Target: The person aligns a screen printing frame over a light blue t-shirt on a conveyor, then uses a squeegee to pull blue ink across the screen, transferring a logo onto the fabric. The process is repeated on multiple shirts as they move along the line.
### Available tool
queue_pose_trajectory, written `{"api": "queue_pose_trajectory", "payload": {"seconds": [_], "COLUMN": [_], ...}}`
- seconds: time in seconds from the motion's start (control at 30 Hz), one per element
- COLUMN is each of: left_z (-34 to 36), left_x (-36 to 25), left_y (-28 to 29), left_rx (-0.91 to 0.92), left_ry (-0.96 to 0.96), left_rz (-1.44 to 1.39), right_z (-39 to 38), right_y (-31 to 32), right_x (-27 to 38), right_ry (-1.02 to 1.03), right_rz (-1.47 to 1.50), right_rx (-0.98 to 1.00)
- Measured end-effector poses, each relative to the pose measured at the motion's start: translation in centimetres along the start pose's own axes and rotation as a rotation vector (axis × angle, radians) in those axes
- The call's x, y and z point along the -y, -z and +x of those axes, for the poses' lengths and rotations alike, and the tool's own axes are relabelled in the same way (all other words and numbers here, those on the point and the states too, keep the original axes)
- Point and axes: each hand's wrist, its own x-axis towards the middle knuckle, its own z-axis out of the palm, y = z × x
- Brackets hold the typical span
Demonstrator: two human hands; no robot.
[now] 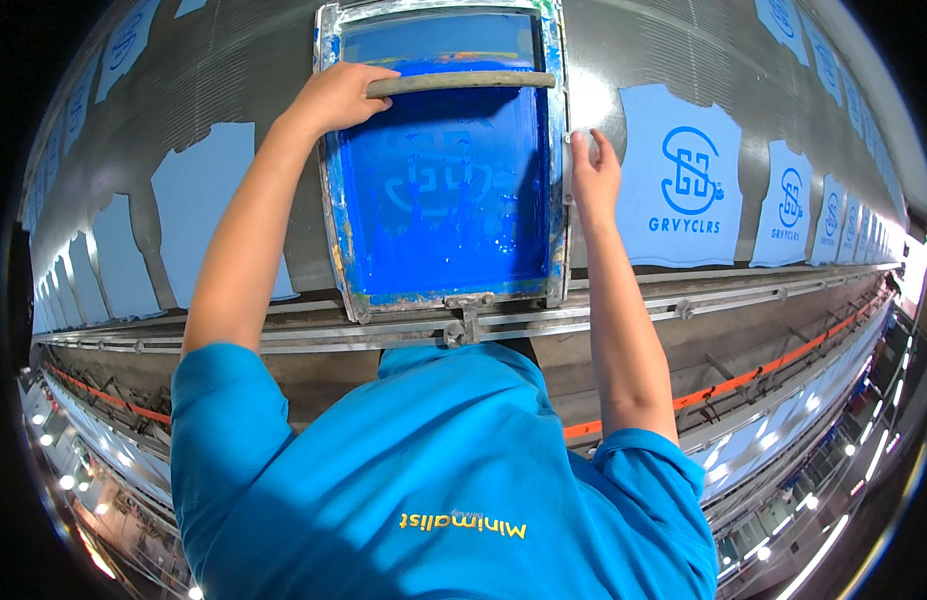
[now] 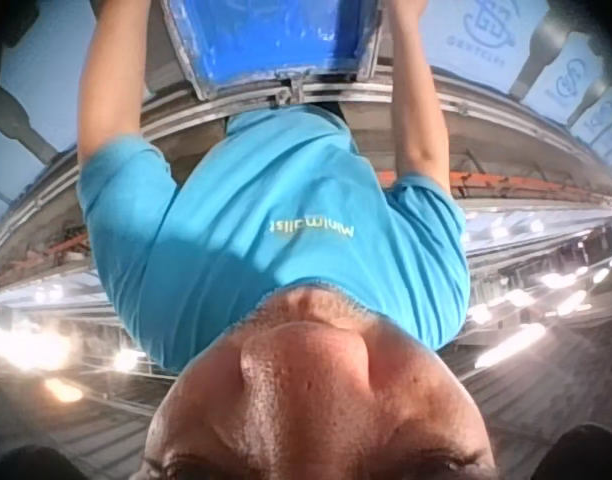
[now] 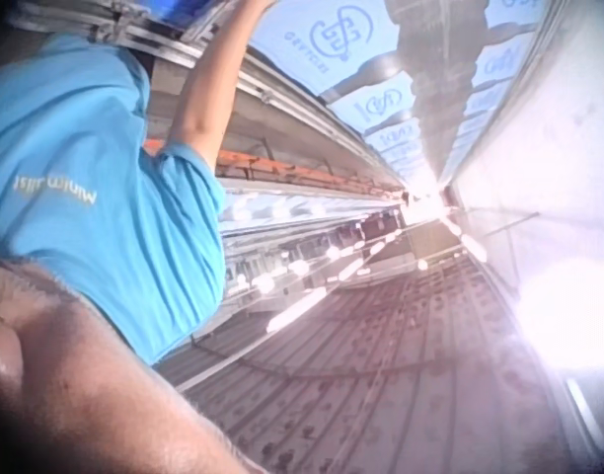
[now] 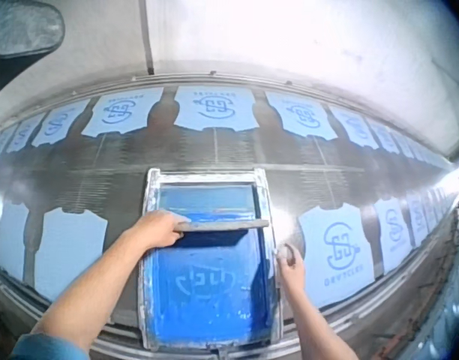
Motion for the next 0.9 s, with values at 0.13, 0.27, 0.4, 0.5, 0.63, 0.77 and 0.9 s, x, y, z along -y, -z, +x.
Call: {"api": "queue_pose_trajectory", "payload": {"seconds": [0.13,0.27,0.4,0.5,0.63,0.77,0.9], "left_z": [0.5,1.1,1.1,-0.8,-6.4,-13.5,-21.8], "left_x": [0.3,0.8,0.9,-0.2,-2.8,-5.3,-9.7], "left_y": [0.3,-0.1,-0.7,-1.8,-5.2,-10.1,-14.0], "left_rx": [0.065,-0.038,-0.062,-0.044,-0.082,-0.008,-0.161], "left_ry": [0.153,0.081,0.087,0.14,0.161,0.202,0.166], "left_rz": [0.105,0.177,0.163,0.11,0.117,0.064,0.001], "right_z": [3.3,5.9,5.5,3.8,-0.6,-6.1,-13.2], "right_y": [-0.4,-4.7,-6.3,-5.7,-3.6,-0.4,2.9], "right_x": [6.6,12.3,12.9,11.3,6.8,0.4,-3.6], "right_ry": [1.002,1.058,0.896,0.885,1.078,1.116,1.098], "right_rz": [-0.253,-0.762,-0.99,-0.899,-0.795,-0.722,-0.689], "right_rx": [-0.093,0.358,0.287,0.282,0.18,0.194,0.188]}}
